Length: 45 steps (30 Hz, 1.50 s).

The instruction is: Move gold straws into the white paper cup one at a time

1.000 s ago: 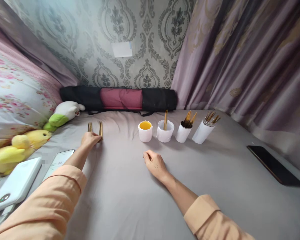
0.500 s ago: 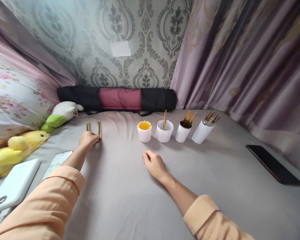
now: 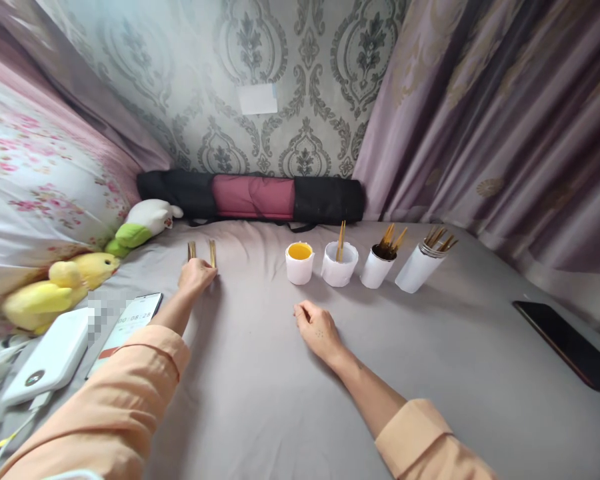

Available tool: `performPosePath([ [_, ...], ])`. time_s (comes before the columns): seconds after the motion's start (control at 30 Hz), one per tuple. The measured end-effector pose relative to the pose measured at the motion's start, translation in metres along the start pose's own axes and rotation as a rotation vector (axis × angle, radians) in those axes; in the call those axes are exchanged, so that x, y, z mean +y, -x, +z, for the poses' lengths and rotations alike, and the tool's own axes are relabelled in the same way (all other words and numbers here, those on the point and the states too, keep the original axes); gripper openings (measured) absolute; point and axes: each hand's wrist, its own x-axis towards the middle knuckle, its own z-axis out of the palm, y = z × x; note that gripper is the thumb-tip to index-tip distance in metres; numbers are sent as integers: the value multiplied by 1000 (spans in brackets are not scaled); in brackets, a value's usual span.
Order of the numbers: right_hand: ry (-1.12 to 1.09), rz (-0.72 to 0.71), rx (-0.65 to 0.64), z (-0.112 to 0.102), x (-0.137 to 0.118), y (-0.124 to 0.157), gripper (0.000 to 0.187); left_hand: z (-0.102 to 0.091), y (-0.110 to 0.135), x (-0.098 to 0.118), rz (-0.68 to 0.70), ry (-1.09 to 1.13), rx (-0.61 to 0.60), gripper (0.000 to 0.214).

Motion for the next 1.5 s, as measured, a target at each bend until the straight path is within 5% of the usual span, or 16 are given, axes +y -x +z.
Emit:
performPosePath([
  [0.8, 9, 10, -5, 1, 1, 0, 32, 16, 24, 3, 125, -241, 115, 31],
  [1.5, 24, 14, -8, -1, -1, 0, 34, 11, 20, 6, 47, -125, 99, 29],
])
